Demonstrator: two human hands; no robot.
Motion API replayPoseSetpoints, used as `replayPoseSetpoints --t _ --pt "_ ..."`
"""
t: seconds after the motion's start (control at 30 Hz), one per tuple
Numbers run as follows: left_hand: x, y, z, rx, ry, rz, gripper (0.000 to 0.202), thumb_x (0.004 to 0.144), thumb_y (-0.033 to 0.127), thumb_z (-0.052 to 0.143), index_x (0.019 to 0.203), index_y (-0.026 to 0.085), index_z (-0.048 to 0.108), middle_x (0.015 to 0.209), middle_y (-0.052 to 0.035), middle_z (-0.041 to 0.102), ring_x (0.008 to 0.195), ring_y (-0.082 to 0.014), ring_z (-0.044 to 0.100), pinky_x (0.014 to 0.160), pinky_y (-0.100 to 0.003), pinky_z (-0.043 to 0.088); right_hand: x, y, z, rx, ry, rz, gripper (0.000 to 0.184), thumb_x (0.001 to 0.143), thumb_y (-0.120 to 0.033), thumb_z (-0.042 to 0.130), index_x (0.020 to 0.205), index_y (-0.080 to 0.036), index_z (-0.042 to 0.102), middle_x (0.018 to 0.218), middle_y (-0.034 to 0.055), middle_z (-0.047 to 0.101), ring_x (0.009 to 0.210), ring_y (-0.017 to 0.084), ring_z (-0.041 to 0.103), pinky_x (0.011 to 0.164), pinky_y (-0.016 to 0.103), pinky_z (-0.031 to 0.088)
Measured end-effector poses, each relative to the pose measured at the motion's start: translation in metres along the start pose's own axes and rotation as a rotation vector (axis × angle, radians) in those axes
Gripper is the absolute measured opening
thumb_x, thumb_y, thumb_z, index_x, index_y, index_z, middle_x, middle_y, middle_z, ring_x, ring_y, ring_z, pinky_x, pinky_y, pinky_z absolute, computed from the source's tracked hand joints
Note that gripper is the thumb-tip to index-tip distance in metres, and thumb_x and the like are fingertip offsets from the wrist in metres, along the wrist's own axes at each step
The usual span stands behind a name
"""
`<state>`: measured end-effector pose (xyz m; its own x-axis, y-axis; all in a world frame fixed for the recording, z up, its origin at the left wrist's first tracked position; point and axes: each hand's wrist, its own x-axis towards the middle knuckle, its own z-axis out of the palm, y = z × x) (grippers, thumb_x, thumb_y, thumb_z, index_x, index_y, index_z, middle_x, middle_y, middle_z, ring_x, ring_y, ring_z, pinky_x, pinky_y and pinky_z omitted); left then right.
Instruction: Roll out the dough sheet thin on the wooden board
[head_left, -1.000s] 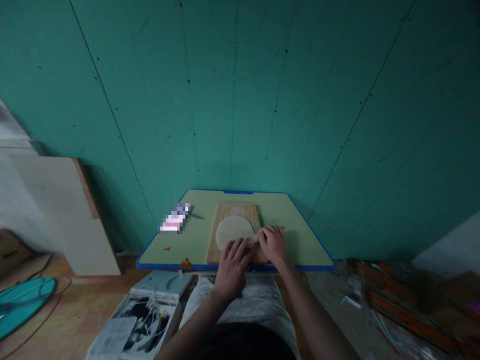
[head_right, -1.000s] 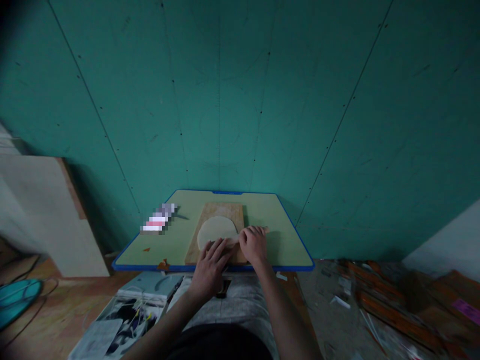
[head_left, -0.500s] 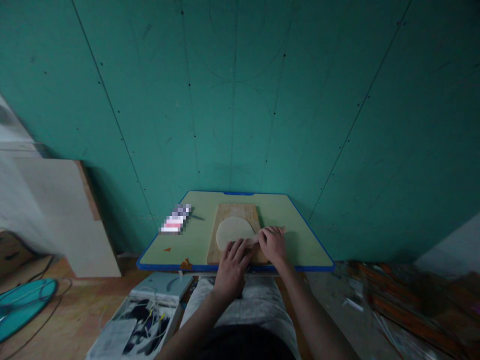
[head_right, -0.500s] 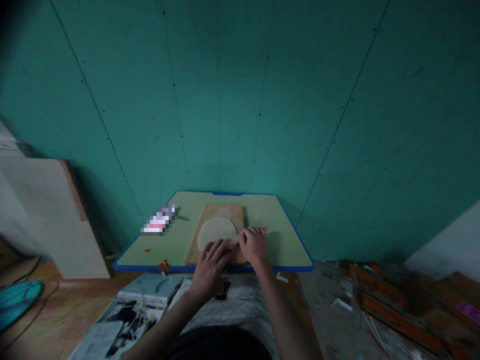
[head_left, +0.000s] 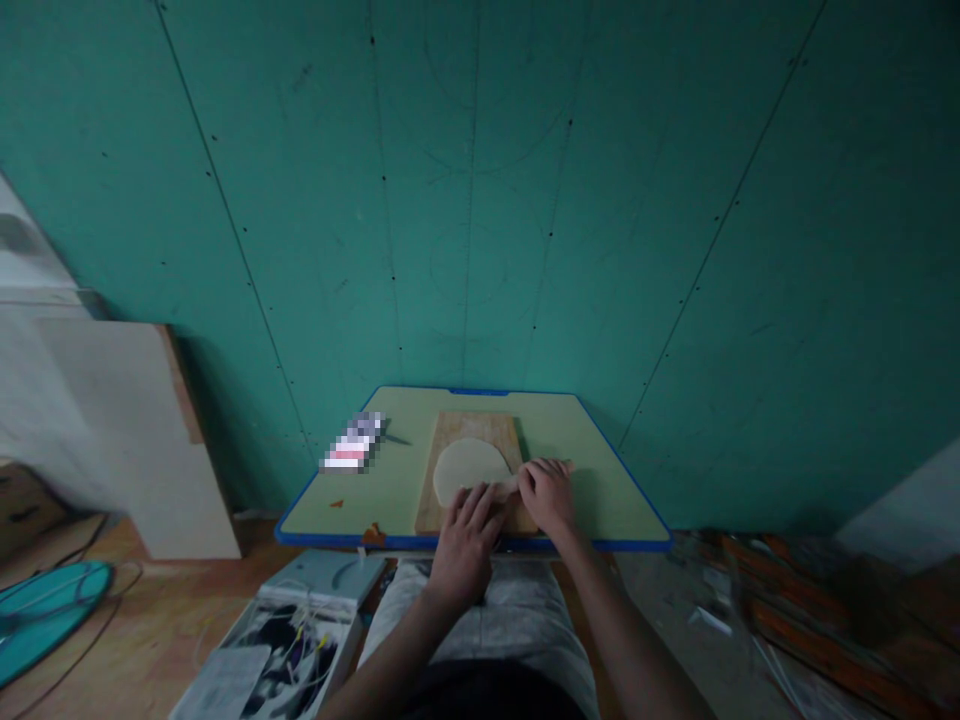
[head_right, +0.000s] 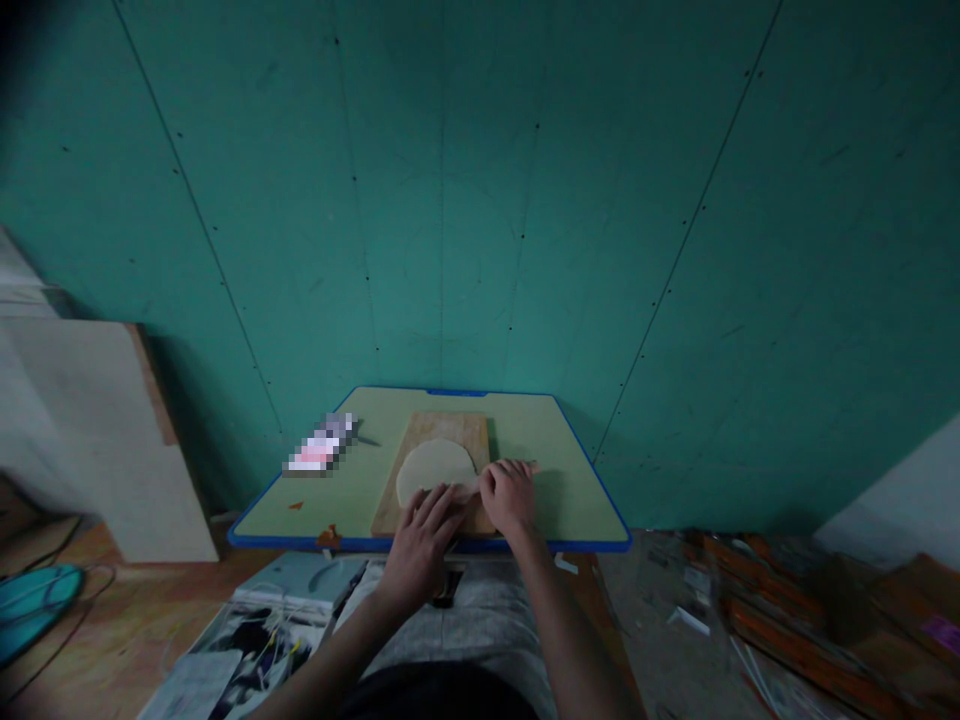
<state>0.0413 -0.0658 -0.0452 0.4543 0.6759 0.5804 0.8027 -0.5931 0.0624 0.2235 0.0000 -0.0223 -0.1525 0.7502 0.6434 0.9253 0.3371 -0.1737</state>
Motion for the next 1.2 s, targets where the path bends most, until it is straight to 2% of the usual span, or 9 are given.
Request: replayPoseSetpoints --t 0.23,0.37,0.5,0.63,0.87,1.0,1.1,1.2 --pt "-0.001 -0.003 0.003 -0.001 -0.019 0.012 0.049 0.081 0.014 0.057 0.128 0.022 0.064 0.148 -0.0112 0.052 0.141 -0.0277 0.041 0.117 -0.049 0.027 0.000 0.001 0.004 -0.012 0.019 -0.011 0.025 0.092 -0.014 0.051 0.071 -0.023 0.061 0.077 0.0017 0.066 0.080 0.019 0.056 0.083 0.031 0.033" --pt "0.000 -0.004 0.001 0.013 -0.084 0.020 0.054 0.081 0.018 0.058 0.134 0.022 0.060 0.151 -0.0119 0.049 0.142 -0.0287 0.039 0.117 -0.050 0.028 0.000 0.001 0.002 -0.020 0.028 -0.020 0.025 0.092 -0.013 0.051 0.071 -0.023 0.061 0.077 0.0015 0.066 0.081 0.019 0.056 0.084 0.031 0.033" --pt "0.002 -0.005 -0.002 0.015 -0.165 0.030 0.063 0.080 0.022 0.059 0.142 0.016 0.052 0.153 -0.0154 0.045 0.143 -0.0320 0.037 0.117 -0.052 0.026 -0.001 -0.001 -0.001 -0.027 0.038 -0.020 0.025 0.092 -0.015 0.051 0.070 -0.023 0.061 0.077 0.0023 0.065 0.081 0.019 0.056 0.083 0.032 0.033" --pt "0.002 -0.006 -0.003 0.002 -0.196 0.048 0.068 0.078 0.023 0.060 0.144 0.016 0.050 0.155 -0.0169 0.042 0.144 -0.0337 0.034 0.118 -0.053 0.024 -0.002 -0.001 -0.001 -0.032 0.040 -0.020 0.026 0.092 -0.015 0.051 0.070 -0.023 0.061 0.076 0.0021 0.065 0.080 0.019 0.056 0.083 0.032 0.033" --pt "0.001 -0.004 -0.003 0.002 -0.183 0.030 0.064 0.078 0.016 0.058 0.142 0.017 0.052 0.154 -0.0162 0.043 0.145 -0.0313 0.034 0.119 -0.052 0.022 -0.002 -0.001 -0.001 -0.040 0.014 -0.011 0.026 0.093 -0.015 0.050 0.072 -0.023 0.061 0.078 0.0018 0.065 0.082 0.019 0.056 0.086 0.032 0.034" --pt "0.002 -0.003 -0.004 0.000 -0.214 0.028 0.063 0.078 0.016 0.059 0.141 0.018 0.054 0.156 -0.0157 0.041 0.146 -0.0326 0.032 0.120 -0.055 0.021 -0.002 -0.002 -0.003 -0.047 -0.004 -0.004 0.026 0.094 -0.016 0.050 0.072 -0.023 0.061 0.078 0.0020 0.065 0.082 0.019 0.056 0.085 0.032 0.033" --pt "0.002 -0.001 -0.008 0.000 -0.255 0.013 0.063 0.079 0.018 0.059 0.141 0.018 0.053 0.157 -0.0146 0.040 0.147 -0.0325 0.032 0.120 -0.055 0.023 -0.002 -0.004 -0.006 -0.052 -0.017 0.000 0.026 0.094 -0.016 0.050 0.072 -0.022 0.062 0.079 0.0021 0.066 0.083 0.019 0.056 0.085 0.031 0.033" --pt "0.001 0.005 -0.016 -0.014 -0.246 -0.011 0.059 0.080 0.019 0.060 0.140 0.021 0.055 0.157 -0.0124 0.040 0.148 -0.0309 0.030 0.121 -0.053 0.021 -0.002 -0.006 -0.009 -0.065 -0.060 0.014 0.025 0.095 -0.016 0.049 0.075 -0.022 0.063 0.082 0.0027 0.067 0.085 0.019 0.057 0.087 0.032 0.033"
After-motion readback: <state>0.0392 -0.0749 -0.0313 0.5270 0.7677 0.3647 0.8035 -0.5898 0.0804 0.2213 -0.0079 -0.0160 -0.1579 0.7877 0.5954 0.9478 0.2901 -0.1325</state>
